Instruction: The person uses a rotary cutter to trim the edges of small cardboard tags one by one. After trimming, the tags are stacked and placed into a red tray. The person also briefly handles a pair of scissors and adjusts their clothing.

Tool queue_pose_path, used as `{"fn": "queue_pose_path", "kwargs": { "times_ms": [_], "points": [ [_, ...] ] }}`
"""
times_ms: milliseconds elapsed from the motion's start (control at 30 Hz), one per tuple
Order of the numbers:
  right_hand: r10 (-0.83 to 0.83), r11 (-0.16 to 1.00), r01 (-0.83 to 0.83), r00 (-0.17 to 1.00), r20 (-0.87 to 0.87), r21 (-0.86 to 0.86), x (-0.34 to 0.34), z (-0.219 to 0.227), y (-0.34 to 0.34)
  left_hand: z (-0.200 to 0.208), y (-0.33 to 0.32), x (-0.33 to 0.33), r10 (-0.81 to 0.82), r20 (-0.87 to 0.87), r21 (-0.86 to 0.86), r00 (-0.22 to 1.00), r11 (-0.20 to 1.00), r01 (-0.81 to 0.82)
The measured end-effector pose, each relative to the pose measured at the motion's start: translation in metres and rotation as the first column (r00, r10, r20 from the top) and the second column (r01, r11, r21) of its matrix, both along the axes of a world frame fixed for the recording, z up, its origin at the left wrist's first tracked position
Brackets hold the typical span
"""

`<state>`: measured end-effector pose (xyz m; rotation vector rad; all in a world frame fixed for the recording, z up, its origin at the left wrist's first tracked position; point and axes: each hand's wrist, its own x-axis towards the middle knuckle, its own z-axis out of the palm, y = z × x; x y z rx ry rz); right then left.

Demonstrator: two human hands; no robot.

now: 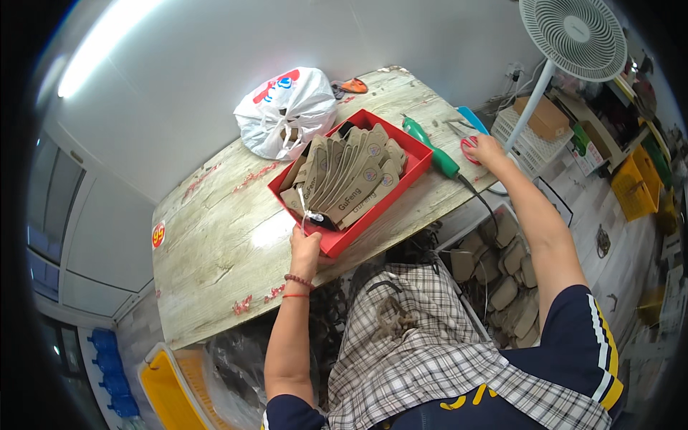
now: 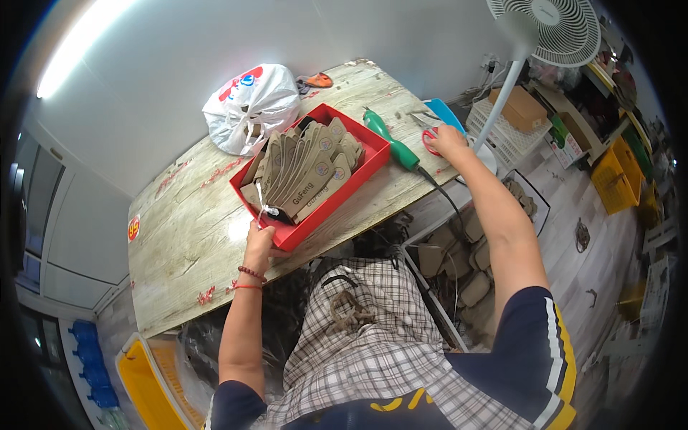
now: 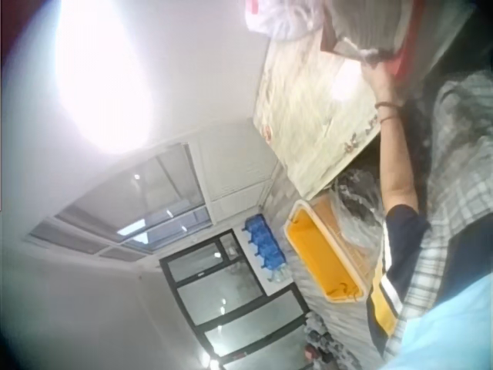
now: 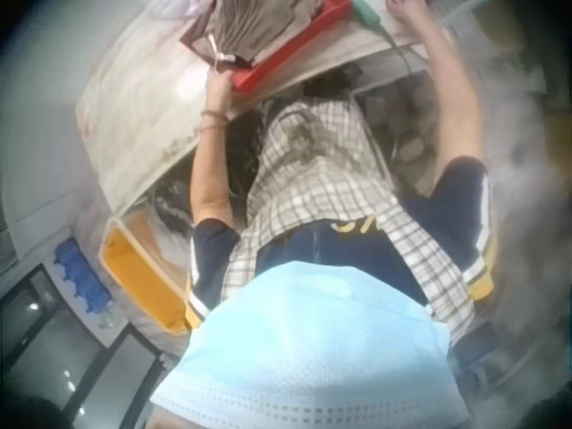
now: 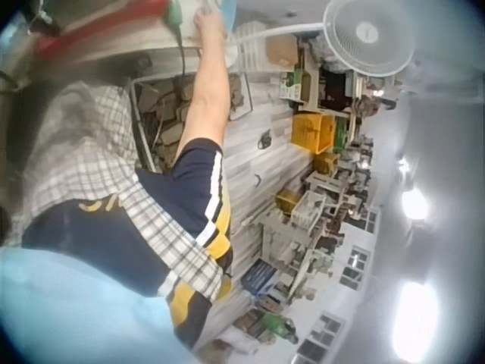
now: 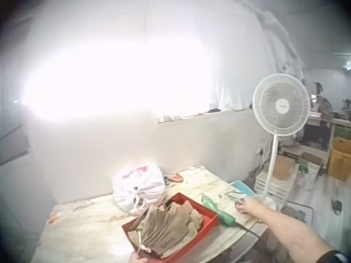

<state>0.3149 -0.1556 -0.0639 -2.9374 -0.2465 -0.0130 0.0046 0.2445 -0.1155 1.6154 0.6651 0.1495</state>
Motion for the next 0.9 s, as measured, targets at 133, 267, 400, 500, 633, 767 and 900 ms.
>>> {"fn": "queue_pose_path", "kwargs": {
  "times_ms": [133, 267, 400, 500, 633, 767, 900],
  "points": [
    [0.245, 0.958, -0.288, 0.808, 0.536, -0.005, -0.009, -0.019, 0.007, 0.021, -0.003, -0.016, -0.080, 0.021, -0.085, 0.997, 0.993, 0.082],
    [0.240, 0.869, -0.201, 0.970, -0.029, 0.452, -0.096, 0.037, 0.081, 0.033, 0.010, -0.063, -0.087, 0.036, -0.180, 0.996, 0.979, 0.092],
    [0.424, 0.861, -0.204, 0.793, -0.437, 0.466, -0.141, 0.031, 0.091, 0.062, 0.003, -0.107, -0.131, -0.035, -0.290, 0.991, 0.950, 0.115],
    [0.430, 0.822, -0.007, 0.663, -0.613, 0.570, -0.167, 0.017, 0.087, 0.070, 0.004, -0.138, -0.158, -0.048, -0.358, 0.986, 0.925, 0.131],
    [0.499, 0.780, 0.085, 0.511, -0.700, 0.619, -0.201, 0.020, 0.076, 0.078, -0.003, -0.175, -0.187, -0.085, -0.371, 0.979, 0.918, 0.143],
    [0.536, 0.510, 0.590, 0.351, -0.768, 0.626, -0.223, 0.010, 0.041, 0.101, -0.026, -0.185, -0.277, -0.067, -0.360, 0.959, 0.903, 0.236],
    [0.517, 0.329, 0.760, 0.352, -0.780, 0.561, -0.259, -0.001, 0.006, 0.118, -0.044, -0.182, -0.389, -0.069, -0.343, 0.919, 0.874, 0.345]
  ]
}}
